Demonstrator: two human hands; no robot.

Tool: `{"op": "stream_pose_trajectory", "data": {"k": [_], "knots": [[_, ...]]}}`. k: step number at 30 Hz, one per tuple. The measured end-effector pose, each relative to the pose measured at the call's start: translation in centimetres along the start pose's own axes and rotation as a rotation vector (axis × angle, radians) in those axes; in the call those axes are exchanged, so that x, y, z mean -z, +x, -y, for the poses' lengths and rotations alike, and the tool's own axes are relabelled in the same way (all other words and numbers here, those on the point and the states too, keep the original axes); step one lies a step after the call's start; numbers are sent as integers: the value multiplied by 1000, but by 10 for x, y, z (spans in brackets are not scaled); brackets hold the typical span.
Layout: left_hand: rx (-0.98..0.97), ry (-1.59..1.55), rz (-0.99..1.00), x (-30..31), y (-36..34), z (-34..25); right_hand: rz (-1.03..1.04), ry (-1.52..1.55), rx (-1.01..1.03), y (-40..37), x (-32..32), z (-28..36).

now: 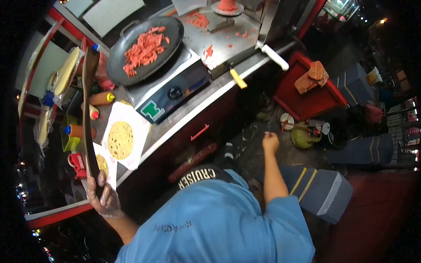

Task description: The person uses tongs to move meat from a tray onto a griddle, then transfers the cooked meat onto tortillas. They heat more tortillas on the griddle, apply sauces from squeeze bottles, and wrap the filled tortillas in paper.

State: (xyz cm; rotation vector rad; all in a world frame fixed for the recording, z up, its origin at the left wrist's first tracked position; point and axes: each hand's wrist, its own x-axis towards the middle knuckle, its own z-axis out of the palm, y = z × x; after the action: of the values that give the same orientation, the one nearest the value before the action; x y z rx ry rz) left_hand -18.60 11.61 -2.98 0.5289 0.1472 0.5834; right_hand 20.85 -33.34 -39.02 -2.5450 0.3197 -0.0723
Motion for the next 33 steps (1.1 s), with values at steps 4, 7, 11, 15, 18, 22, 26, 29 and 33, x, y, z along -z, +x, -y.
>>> {"op": "stream_pose_trajectory", "data": {"k": [4,7,11,15,18,22,26,29,33], "knots": [[-56,-13,-29,5,-5,8,-147,894,-22,10,84,40],[-71,12,-66,-7,12,21,147,1116,219,22,157,181],[-91,130,-125,-42,41,45,756,906,379,91,167,325],[-161,215,-218,-85,67,81,1043,268,504,165,125,453],[-187,161,-232,-90,71,104,1018,-130,773,189,68,522],[-205,61,-322,-97,77,124,773,-123,913,172,9,578],[-262,86,-290,-119,66,139,572,-20,929,168,19,564],[-324,106,-397,-126,63,146,591,17,966,151,0,545],[-336,86,-389,-132,75,154,496,83,1041,141,-32,558]]}}
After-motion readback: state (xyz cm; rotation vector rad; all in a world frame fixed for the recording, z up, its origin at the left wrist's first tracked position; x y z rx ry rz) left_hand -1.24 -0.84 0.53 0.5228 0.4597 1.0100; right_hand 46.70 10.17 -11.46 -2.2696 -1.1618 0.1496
